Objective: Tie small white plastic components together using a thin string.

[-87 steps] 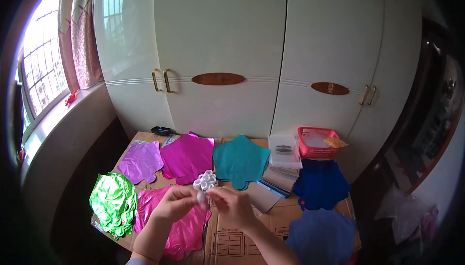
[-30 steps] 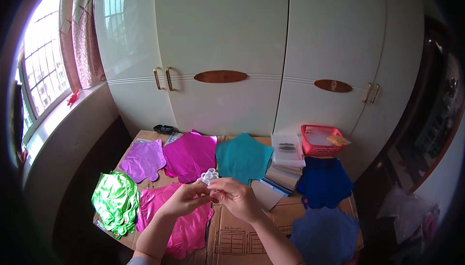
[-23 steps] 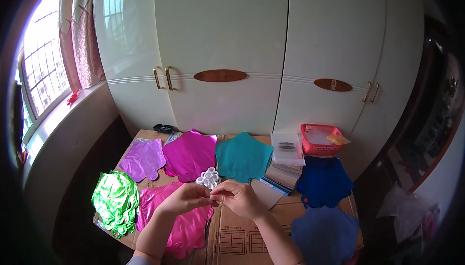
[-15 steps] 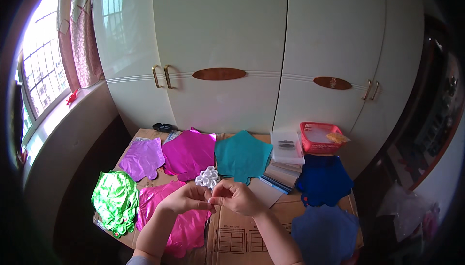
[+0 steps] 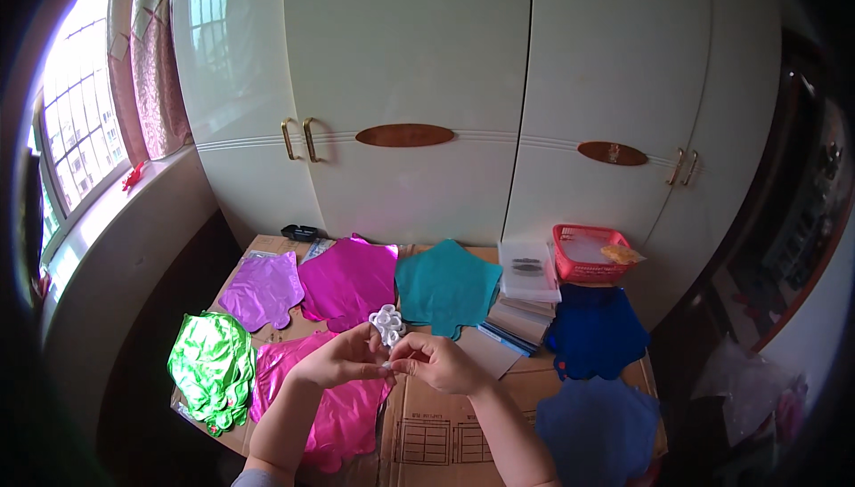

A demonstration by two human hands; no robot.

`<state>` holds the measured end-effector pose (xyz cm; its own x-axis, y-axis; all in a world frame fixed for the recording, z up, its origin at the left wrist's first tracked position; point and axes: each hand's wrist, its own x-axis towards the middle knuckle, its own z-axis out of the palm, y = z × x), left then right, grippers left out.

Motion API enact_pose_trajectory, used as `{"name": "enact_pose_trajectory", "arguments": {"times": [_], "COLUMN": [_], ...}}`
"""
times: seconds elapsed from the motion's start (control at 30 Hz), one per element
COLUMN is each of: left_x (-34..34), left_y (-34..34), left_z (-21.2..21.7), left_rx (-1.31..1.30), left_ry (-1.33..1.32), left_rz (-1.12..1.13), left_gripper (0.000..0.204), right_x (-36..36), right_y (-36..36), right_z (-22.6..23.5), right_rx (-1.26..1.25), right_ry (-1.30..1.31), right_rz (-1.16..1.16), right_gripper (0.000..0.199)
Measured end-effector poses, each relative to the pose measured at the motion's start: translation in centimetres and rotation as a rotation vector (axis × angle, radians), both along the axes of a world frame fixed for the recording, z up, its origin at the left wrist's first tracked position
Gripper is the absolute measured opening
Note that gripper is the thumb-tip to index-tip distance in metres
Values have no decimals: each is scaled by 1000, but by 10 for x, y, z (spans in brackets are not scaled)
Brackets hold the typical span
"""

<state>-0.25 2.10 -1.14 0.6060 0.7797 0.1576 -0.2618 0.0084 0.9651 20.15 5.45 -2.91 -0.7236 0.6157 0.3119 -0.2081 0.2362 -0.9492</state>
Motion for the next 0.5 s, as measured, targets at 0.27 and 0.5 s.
{"name": "enact_pose_trajectory", "arguments": {"times": [0.27,0.5], "left_x": [6,9], "left_y": [0,5], "left_z": [-2,-11], "left_rx": [219,456], "left_ry": [157,376], "left_rz": [406,791], "left_gripper": [22,22], "right_x": [-3,-12], "right_y": [-7,-6], "right_z": [10,6], "right_rx": [176,431], "right_ry": [-85,-155], "right_rz": [-288,-592], "right_gripper": [11,13]}}
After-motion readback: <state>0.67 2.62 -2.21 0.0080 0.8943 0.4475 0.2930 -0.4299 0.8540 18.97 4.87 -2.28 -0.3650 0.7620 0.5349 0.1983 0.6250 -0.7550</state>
